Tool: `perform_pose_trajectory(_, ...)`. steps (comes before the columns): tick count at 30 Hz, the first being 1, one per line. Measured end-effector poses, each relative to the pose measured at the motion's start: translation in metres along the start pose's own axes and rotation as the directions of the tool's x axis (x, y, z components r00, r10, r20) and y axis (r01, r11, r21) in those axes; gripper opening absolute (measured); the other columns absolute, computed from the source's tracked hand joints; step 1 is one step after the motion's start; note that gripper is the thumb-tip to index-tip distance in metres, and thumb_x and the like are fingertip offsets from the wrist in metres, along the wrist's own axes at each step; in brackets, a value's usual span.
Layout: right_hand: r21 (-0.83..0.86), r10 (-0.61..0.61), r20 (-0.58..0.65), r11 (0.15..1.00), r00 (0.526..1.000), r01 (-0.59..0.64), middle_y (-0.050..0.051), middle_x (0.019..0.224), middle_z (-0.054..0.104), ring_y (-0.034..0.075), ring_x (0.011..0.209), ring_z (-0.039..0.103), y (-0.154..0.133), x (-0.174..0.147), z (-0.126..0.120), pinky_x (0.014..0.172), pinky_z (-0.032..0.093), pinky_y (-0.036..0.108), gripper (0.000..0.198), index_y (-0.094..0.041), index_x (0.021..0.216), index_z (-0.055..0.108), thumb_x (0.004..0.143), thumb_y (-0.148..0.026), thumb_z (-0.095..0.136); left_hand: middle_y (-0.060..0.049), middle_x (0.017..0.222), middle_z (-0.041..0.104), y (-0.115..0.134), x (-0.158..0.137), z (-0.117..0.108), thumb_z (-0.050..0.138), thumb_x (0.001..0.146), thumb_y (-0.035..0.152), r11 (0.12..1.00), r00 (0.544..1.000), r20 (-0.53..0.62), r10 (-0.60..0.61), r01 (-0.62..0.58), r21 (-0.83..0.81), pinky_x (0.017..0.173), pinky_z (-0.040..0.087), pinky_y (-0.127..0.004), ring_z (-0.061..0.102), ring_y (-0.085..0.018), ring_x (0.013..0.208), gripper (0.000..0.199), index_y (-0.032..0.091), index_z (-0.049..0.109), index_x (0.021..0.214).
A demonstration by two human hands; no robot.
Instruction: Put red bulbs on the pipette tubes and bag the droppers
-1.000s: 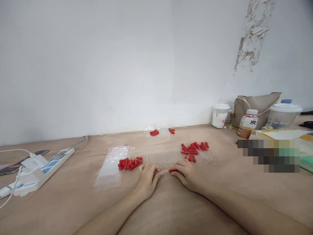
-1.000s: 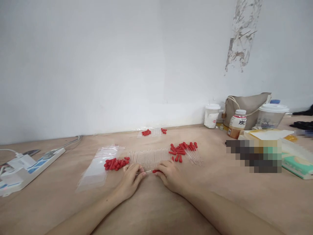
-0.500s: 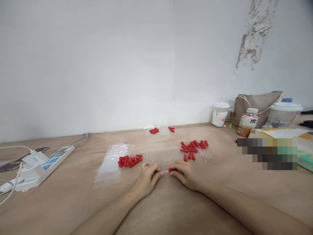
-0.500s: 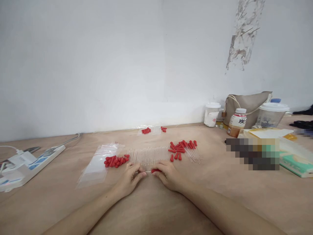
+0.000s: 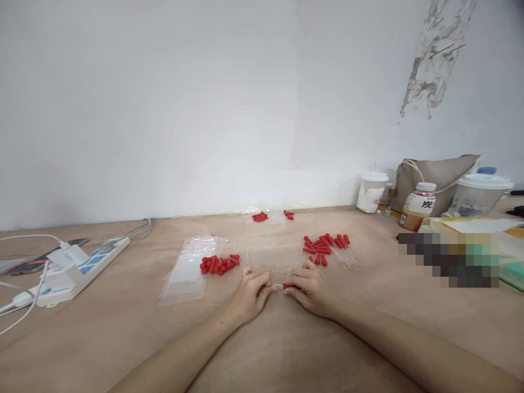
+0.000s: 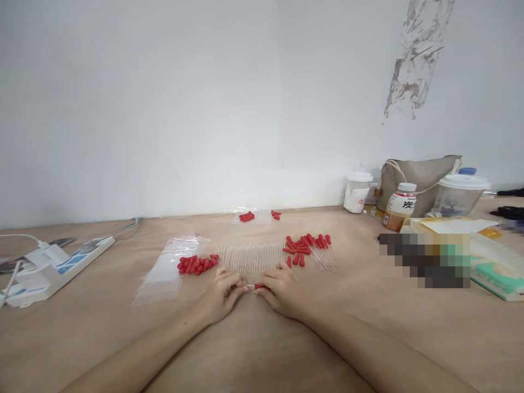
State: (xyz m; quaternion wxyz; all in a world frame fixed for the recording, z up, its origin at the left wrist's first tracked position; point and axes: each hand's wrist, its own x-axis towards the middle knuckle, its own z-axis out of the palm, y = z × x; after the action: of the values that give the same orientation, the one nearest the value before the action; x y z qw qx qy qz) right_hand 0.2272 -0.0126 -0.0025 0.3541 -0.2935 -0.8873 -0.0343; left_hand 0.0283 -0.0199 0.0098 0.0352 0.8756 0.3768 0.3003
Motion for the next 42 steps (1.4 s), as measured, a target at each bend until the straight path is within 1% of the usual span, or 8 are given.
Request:
perform_pose_trajectory(7, -0.068, 0.051, 0.060, 0.997, 0.997, -0.047, 0.001, 0.070, 0.062, 0.012, 0.064, 0.050, -0.004, 0.006, -0.004, 0.066, 0.025, 0.029, 0.016, -0.020, 0.082, 0.061, 0.083, -0.027, 0.047, 0.002, 0.061, 0.054, 0.002, 0.001, 0.006, 0.041, 0.086, 0.020, 0.997, 0.999, -0.029, 0.018, -0.016, 0.081, 0.069, 0.032, -0.029, 0.050, -0.012, 0.060, 0.023, 0.017, 0.044, 0.063)
perform_pose_trajectory(10, -0.039, 0.103, 0.033, 0.994, 0.994, -0.102, 0.000, 0.072, 0.062, 0.012, 0.067, 0.050, 0.000, 0.007, -0.005, 0.068, 0.025, 0.029, 0.015, -0.020, 0.080, 0.060, 0.083, -0.028, 0.048, 0.002, 0.065, 0.058, 0.001, 0.001, 0.003, 0.043, 0.086, 0.021, 0.991, 0.998, -0.055, 0.022, -0.015, 0.132, 0.078, 0.031, -0.033, 0.053, -0.012, 0.063, 0.018, 0.016, 0.049, 0.069)
perform_pose_trajectory(14, -0.023, 0.143, -0.050, 0.989, 0.988, -0.144, 0.001, 0.074, 0.062, 0.014, 0.073, 0.050, 0.007, 0.005, -0.008, 0.072, 0.025, 0.030, 0.013, -0.020, 0.077, 0.059, 0.081, -0.028, 0.050, 0.000, 0.086, 0.066, 0.000, 0.002, -0.007, 0.047, 0.085, 0.021, 0.970, 0.984, -0.132, 0.120, -0.089, 0.225, 0.093, 0.017, -0.043, 0.057, -0.017, 0.084, 0.011, 0.021, 0.057, 0.090)
perform_pose_trajectory(18, -0.082, 0.066, -0.056, 0.994, 0.996, -0.070, 0.001, 0.071, 0.062, 0.014, 0.074, 0.049, 0.007, 0.002, -0.011, 0.077, 0.025, 0.033, 0.013, -0.021, 0.079, 0.060, 0.082, -0.028, 0.050, 0.001, 0.090, 0.068, 0.001, 0.002, -0.013, 0.050, 0.084, 0.023, 0.954, 0.970, -0.145, 0.194, -0.152, 0.260, 0.099, 0.009, -0.045, 0.056, -0.018, 0.093, 0.014, 0.025, 0.060, 0.094)
perform_pose_trajectory(25, -0.127, -0.045, -0.064, 0.991, 0.997, 0.036, 0.002, 0.067, 0.060, 0.014, 0.070, 0.048, 0.000, 0.005, -0.005, 0.079, 0.025, 0.035, 0.014, -0.018, 0.083, 0.061, 0.082, -0.021, 0.047, 0.001, 0.079, 0.069, 0.001, 0.000, -0.009, 0.046, 0.085, 0.018, 0.972, 0.984, -0.086, 0.157, -0.138, 0.191, 0.101, 0.003, -0.048, 0.060, -0.017, 0.091, 0.015, 0.022, 0.060, 0.087)
perform_pose_trajectory(30, -0.115, -0.071, -0.066, 0.991, 0.995, 0.063, 0.002, 0.066, 0.059, 0.014, 0.069, 0.048, 0.002, 0.006, -0.002, 0.077, 0.026, 0.034, 0.014, -0.017, 0.080, 0.059, 0.082, -0.021, 0.046, -0.001, 0.078, 0.070, -0.002, 0.000, -0.005, 0.044, 0.085, 0.017, 0.980, 0.979, -0.111, 0.170, -0.155, 0.128, 0.101, -0.001, -0.050, 0.061, -0.018, 0.093, 0.016, 0.021, 0.060, 0.084)
perform_pose_trajectory(38, -0.104, -0.094, -0.042, 0.991, 0.995, 0.089, 0.001, 0.067, 0.059, 0.013, 0.070, 0.049, 0.001, 0.010, 0.001, 0.078, 0.027, 0.034, 0.015, -0.018, 0.086, 0.059, 0.082, -0.023, 0.046, -0.001, 0.076, 0.069, -0.003, -0.001, -0.005, 0.042, 0.085, 0.015, 0.984, 0.983, -0.093, 0.160, -0.152, 0.089, 0.102, -0.005, -0.051, 0.059, -0.019, 0.097, 0.018, 0.020, 0.059, 0.083)
perform_pose_trajectory(42, -0.019, -0.068, -0.048, 0.998, 0.997, 0.067, 0.002, 0.068, 0.060, 0.014, 0.071, 0.050, 0.004, 0.011, -0.001, 0.077, 0.030, 0.036, 0.016, -0.020, 0.089, 0.061, 0.083, -0.024, 0.046, -0.001, 0.081, 0.069, -0.005, -0.001, -0.004, 0.041, 0.086, 0.017, 0.988, 0.986, -0.082, 0.145, -0.139, 0.074, 0.102, -0.006, -0.050, 0.059, -0.019, 0.098, 0.019, 0.022, 0.060, 0.087)
